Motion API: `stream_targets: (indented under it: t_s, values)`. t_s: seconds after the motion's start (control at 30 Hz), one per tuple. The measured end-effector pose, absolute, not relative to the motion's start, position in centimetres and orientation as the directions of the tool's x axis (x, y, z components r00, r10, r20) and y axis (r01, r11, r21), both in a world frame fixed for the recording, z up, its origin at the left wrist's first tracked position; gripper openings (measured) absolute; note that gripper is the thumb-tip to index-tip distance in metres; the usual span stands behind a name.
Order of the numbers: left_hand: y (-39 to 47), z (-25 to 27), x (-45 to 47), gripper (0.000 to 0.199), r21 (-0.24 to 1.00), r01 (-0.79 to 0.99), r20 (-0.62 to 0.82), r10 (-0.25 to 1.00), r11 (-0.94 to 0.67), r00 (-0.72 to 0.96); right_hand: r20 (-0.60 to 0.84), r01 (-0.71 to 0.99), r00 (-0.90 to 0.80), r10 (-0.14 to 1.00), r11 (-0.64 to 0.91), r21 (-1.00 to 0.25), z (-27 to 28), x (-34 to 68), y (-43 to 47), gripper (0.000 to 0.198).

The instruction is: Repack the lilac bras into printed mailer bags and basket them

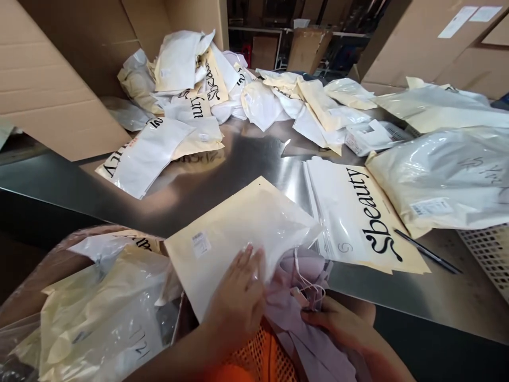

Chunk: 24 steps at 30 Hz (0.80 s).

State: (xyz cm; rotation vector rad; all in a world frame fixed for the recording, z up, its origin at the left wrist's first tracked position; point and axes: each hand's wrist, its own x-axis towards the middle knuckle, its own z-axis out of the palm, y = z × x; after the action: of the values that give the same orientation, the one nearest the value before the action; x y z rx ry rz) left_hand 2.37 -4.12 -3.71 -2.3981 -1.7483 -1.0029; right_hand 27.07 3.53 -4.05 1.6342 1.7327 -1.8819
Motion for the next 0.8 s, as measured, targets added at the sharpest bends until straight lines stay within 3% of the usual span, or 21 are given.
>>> stream_targets:
  t_s: [0.23, 0.5, 0.8]
  values:
    - [-5.8, -5.5, 6.7, 0.012, 0.16, 0.839, 0.66, 0.688, -0.521, 0.302, -0.646, 0.58, -0.564, 0.515, -0.31, -0.753, -5.2, 27.1, 3.2, 0.029]
    - [-6.6, -7.1, 7.0, 0.01, 0.177, 0.811, 0.668, 0.673, -0.557, 0.317, -0.616, 0.541, -0.571, 0.544, -0.315, -0.78, -5.5, 27.0, 2.9, 0.034]
    - [-6.7, -6.8, 7.2, 0.01, 0.178, 0.818, 0.652, 0.689, -0.546, 0.318, -0.662, 0.606, -0.53, 0.53, -0.309, -0.733, -5.3, 26.9, 3.1, 0.033]
